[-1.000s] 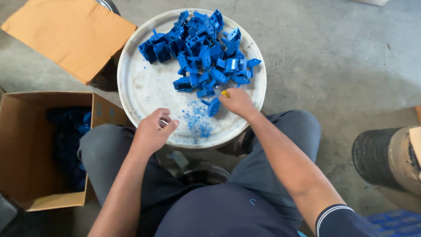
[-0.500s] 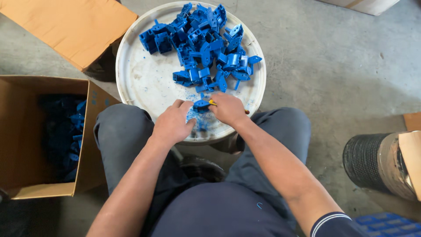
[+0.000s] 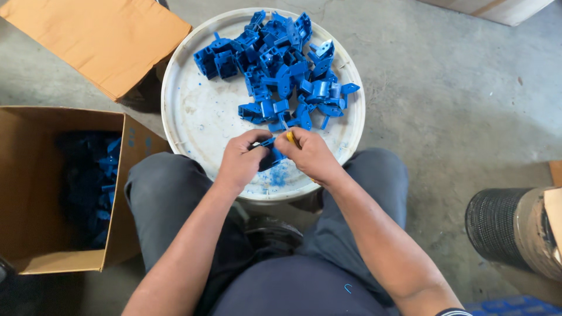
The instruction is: The person cleans blue plastic parts by hand using a small scraping tool while sitting down.
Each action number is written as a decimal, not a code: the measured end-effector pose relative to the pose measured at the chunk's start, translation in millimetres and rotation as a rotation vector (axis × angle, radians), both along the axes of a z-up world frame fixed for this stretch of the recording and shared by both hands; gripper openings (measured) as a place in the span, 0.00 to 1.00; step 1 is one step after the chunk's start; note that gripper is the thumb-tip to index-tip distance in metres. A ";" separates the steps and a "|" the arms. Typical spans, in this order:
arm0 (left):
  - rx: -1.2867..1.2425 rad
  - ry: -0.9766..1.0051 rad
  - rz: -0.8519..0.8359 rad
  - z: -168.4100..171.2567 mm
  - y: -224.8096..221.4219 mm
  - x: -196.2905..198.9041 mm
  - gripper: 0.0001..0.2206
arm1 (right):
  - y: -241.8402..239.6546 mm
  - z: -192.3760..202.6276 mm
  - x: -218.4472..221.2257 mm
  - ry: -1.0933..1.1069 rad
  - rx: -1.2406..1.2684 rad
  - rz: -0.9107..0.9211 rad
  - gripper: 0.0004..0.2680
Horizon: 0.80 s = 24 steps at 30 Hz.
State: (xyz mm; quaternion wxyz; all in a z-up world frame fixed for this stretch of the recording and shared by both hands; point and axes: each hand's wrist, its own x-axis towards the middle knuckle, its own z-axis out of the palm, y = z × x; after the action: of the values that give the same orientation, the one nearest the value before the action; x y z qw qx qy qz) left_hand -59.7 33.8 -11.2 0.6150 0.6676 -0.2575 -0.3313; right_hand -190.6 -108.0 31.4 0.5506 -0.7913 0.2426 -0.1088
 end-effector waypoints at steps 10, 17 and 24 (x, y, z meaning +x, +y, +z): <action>0.057 -0.391 0.054 16.1 3.4 20.5 0.13 | 4.1 -9.1 26.4 -0.072 -0.101 0.000 0.10; 0.127 -0.356 0.042 21.2 -0.2 28.9 0.13 | -0.9 6.4 42.6 -0.047 -0.516 0.102 0.06; 0.260 -0.098 0.065 14.2 -10.2 36.8 0.13 | -9.3 4.5 46.3 -0.159 -0.665 0.199 0.05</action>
State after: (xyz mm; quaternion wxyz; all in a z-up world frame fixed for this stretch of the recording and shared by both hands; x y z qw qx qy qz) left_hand -22.9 23.7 3.0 0.5203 0.7650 -0.2206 -0.3089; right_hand -144.3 -117.3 35.9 0.2878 -0.9361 0.0721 -0.1889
